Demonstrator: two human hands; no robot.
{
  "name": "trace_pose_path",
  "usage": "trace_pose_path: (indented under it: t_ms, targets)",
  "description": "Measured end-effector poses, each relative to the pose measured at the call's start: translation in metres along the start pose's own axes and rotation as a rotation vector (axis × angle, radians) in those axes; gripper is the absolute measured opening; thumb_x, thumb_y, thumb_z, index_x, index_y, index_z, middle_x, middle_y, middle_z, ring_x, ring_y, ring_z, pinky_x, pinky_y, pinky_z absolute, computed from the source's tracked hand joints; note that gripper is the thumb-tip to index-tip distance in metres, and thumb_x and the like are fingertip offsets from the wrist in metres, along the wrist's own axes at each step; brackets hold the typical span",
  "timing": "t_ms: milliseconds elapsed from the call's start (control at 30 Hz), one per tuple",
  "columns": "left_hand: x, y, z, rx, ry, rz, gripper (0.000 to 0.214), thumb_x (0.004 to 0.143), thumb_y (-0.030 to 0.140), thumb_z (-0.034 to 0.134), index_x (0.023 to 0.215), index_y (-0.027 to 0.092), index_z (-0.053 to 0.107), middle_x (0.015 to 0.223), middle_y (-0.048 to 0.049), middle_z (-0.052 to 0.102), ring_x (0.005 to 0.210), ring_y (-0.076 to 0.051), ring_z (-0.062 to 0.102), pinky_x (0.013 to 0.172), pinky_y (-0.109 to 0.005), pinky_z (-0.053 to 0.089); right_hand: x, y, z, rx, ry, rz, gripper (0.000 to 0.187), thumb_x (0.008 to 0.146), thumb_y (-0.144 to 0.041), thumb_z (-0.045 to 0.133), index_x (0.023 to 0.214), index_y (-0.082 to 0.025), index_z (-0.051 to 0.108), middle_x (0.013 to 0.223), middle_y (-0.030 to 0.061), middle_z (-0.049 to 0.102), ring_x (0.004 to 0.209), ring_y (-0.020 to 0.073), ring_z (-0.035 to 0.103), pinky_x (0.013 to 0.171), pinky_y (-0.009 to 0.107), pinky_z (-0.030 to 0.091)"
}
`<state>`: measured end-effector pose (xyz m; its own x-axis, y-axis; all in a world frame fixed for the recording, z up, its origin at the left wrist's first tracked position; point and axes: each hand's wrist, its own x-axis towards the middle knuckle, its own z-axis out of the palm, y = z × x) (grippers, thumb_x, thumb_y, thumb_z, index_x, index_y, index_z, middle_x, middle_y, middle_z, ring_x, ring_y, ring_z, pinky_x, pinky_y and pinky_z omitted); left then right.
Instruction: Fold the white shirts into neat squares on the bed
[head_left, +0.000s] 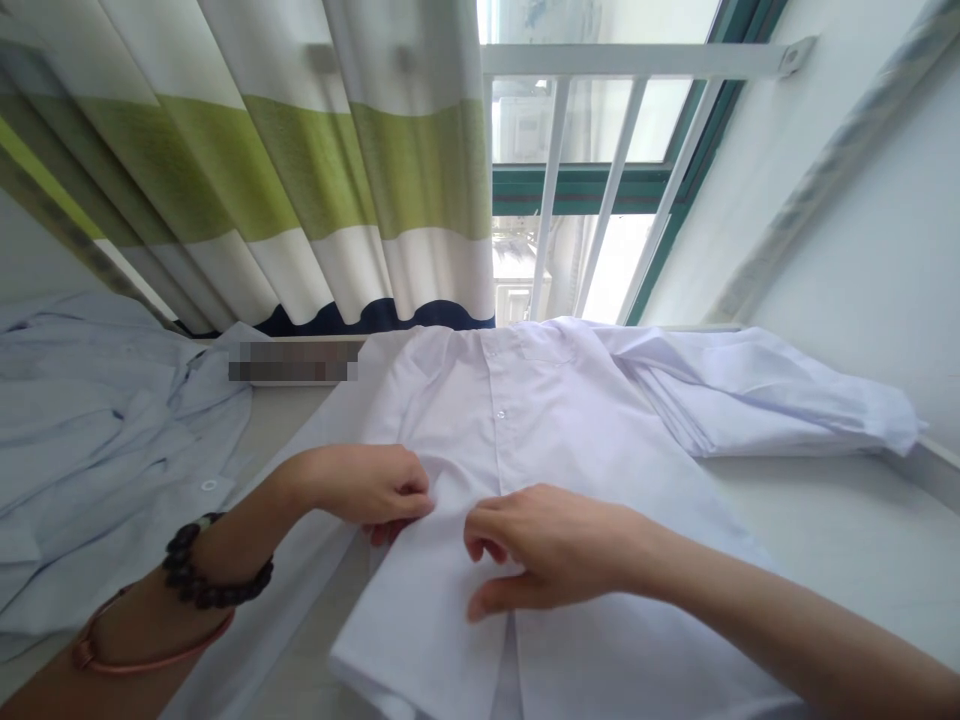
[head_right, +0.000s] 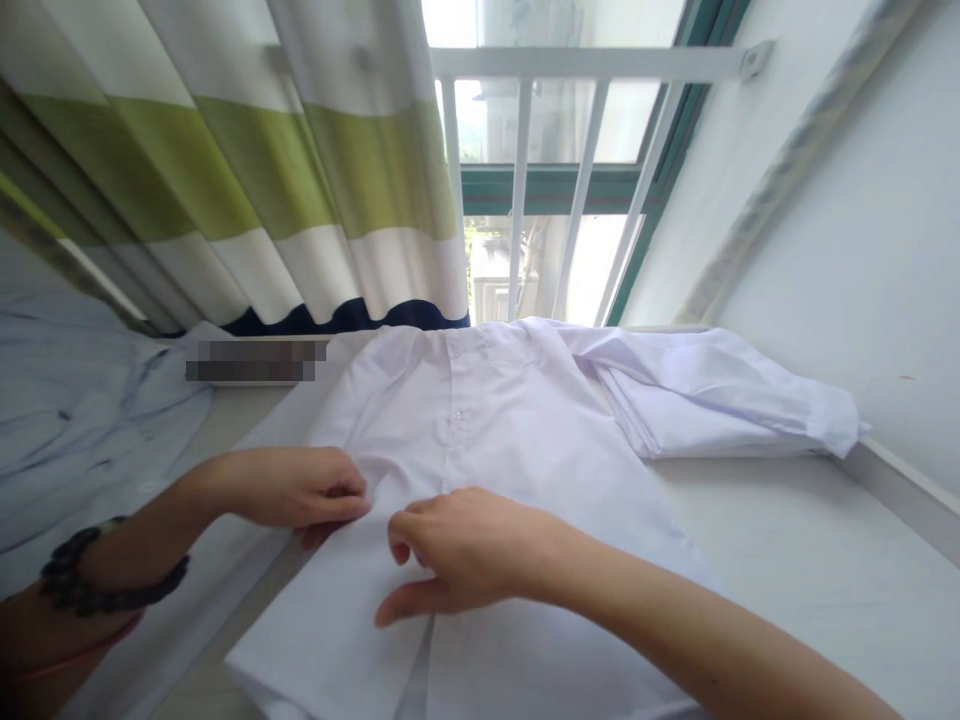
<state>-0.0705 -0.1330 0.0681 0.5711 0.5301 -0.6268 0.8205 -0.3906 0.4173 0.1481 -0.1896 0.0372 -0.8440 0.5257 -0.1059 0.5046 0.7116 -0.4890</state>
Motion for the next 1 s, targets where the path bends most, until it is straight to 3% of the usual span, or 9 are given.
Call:
trace_pose_path:
  t_ms: [133,233,333,400,567,700,833,900,1000]
  targets:
    - [-0.022,0.006,0.013,0.045,-0.067,0.08,0.024,0.082,0.032,0.052,0.066,0.018,0.063,0.063,0.0,0.066,0.056,-0.012,0.055,0.052,-0.02,0.039,0.007,-0.008,0.03,-0.11,0.014,-0.068,0.05,0.078,-0.066,0.052,0.087,-0.017,0.06,0.078,0.0047,0.067,0.064,0.0176,0.059,0.058,0.029,0.036]
    - [-0.033,0.012,0.025,0.109,-0.161,0.037,0.029,0.071,0.047,0.068,0.068,0.018,0.065,0.066,-0.0006,0.068,0.055,-0.013,0.056,0.048,-0.021,0.037,0.008,-0.012,0.041,-0.197,0.007,-0.094,0.036,0.081,-0.052,0.053,0.082,-0.017,0.06,0.075,0.0049,0.067,0.063,0.0183,0.06,0.058,0.03,0.036]
    - [-0.032,0.02,0.04,0.317,-0.074,-0.039,0.053,0.055,0.068,0.072,0.065,0.017,0.066,0.064,-0.0051,0.068,0.053,-0.02,0.058,0.047,-0.026,0.036,0.008,-0.013,0.038,-0.219,-0.018,-0.077,0.019,0.084,-0.03,0.049,0.08,-0.016,0.062,0.073,0.0047,0.068,0.063,0.0176,0.061,0.058,0.029,0.037]
    - [-0.028,0.024,0.049,0.45,0.045,-0.072,0.06,0.056,0.074,0.068,0.071,0.016,0.068,0.066,-0.0089,0.068,0.057,-0.025,0.061,0.049,-0.029,0.037,0.007,-0.012,0.032,-0.204,-0.047,-0.068,0.019,0.086,-0.025,0.047,0.081,-0.016,0.063,0.074,0.0051,0.069,0.066,0.0177,0.062,0.059,0.029,0.038]
    - [-0.026,0.026,0.048,0.404,0.174,0.04,0.019,0.088,0.035,0.054,0.091,0.019,0.064,0.084,-0.0054,0.07,0.077,-0.024,0.065,0.061,-0.029,0.041,0.007,-0.006,0.022,-0.119,-0.156,-0.129,0.028,0.082,-0.039,0.061,0.099,-0.017,0.062,0.09,0.0053,0.069,0.08,0.02,0.064,0.065,0.028,0.042]
    - [-0.037,0.032,0.035,0.219,0.121,0.105,0.008,0.085,0.027,0.057,0.092,0.022,0.057,0.091,0.0003,0.066,0.08,-0.017,0.062,0.064,-0.025,0.041,0.006,-0.005,0.018,-0.139,-0.2,-0.151,0.012,0.082,-0.024,0.06,0.093,-0.019,0.064,0.089,0.0033,0.07,0.08,0.0187,0.062,0.071,0.028,0.043]
    - [-0.041,0.039,0.041,0.152,0.019,0.113,0.041,0.068,0.042,0.076,0.095,0.024,0.051,0.09,0.0036,0.065,0.075,-0.017,0.06,0.058,-0.023,0.037,-0.002,-0.003,0.004,-0.119,-0.235,-0.136,0.008,0.079,-0.019,0.059,0.085,-0.02,0.066,0.082,0.0005,0.068,0.074,0.0164,0.059,0.072,0.028,0.042]
    - [-0.037,0.04,0.051,0.176,0.057,0.093,0.048,0.064,0.046,0.078,0.096,0.024,0.05,0.09,0.0023,0.066,0.076,-0.019,0.06,0.058,-0.025,0.036,-0.006,0.0,-0.004,-0.086,-0.268,-0.129,0.007,0.079,-0.019,0.062,0.084,-0.02,0.066,0.079,-0.0002,0.066,0.074,0.0155,0.058,0.071,0.026,0.042]
    - [-0.028,0.036,0.064,0.207,0.138,0.126,0.03,0.075,0.03,0.068,0.099,0.023,0.049,0.089,0.0012,0.065,0.075,-0.019,0.06,0.059,-0.026,0.036,-0.009,0.005,-0.01,-0.014,-0.263,-0.188,0.011,0.078,-0.019,0.066,0.089,-0.019,0.066,0.091,0.002,0.066,0.086,0.0165,0.058,0.078,0.026,0.042]
